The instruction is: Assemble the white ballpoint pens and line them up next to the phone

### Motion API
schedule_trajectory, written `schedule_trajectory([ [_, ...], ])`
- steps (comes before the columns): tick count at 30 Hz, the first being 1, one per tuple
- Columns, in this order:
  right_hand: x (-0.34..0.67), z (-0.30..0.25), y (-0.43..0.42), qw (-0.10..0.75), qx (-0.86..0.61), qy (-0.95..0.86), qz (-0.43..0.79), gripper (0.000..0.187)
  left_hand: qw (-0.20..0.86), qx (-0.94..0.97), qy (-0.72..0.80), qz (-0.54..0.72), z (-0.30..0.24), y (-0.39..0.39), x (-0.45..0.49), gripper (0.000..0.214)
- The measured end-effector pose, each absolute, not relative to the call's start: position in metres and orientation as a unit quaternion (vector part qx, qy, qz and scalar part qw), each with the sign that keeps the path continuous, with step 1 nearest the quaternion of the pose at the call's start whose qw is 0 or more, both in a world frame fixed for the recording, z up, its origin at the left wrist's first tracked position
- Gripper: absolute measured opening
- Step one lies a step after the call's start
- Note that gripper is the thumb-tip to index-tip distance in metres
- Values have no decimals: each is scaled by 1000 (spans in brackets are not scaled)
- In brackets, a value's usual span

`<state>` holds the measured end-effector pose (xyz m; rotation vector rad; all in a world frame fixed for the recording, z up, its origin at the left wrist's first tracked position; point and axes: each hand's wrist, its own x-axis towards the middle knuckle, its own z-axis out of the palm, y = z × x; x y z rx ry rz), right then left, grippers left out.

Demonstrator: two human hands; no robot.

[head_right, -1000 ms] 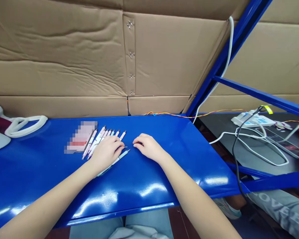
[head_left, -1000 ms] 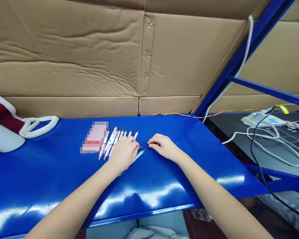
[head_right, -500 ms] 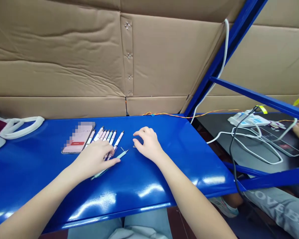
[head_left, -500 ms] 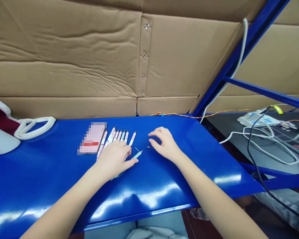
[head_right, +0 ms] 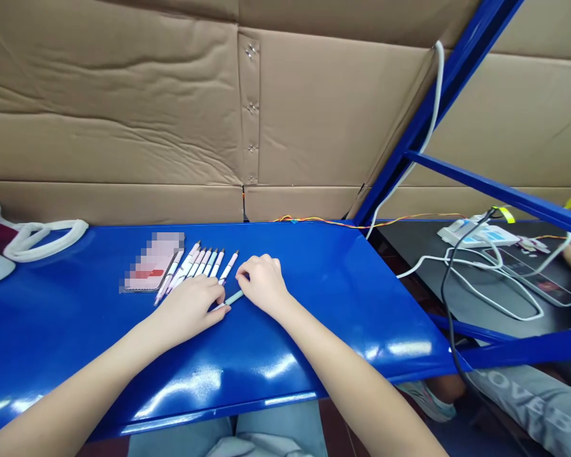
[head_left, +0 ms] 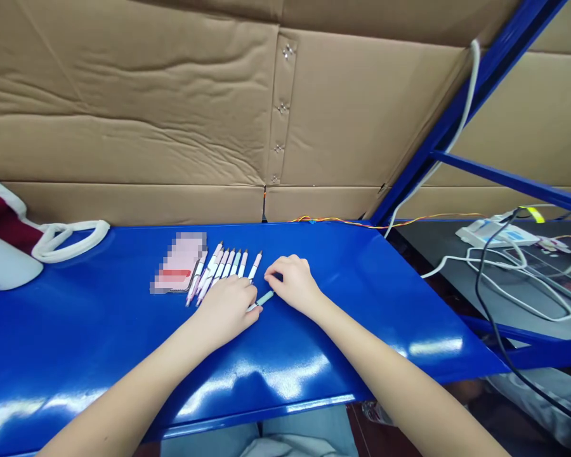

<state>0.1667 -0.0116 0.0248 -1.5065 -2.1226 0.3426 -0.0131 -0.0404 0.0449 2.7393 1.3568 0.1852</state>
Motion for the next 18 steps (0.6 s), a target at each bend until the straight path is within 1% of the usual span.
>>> schedule_trajectory([
  [3,189,31,-9,386,-531,-712,251,14,85,861,492,101,56,-39,-21,19],
  [5,203,36,-10,442,-518,-672,289,15,97,846,508,130,62,-37,-27,21],
  [6,207,39,-12,456,-516,-658,303,16,92,848,501,148,63,-35,-29,22],
  [11,205,49,-22,478,-480,-634,373,15,42,858,467,210,51,-27,-35,21],
  [15,197,46,-25,493,-466,-613,406,17,52,866,431,247,41,-22,-35,26],
  [18,195,40,-24,504,-471,-607,394,16,72,874,416,241,42,-22,-35,25],
])
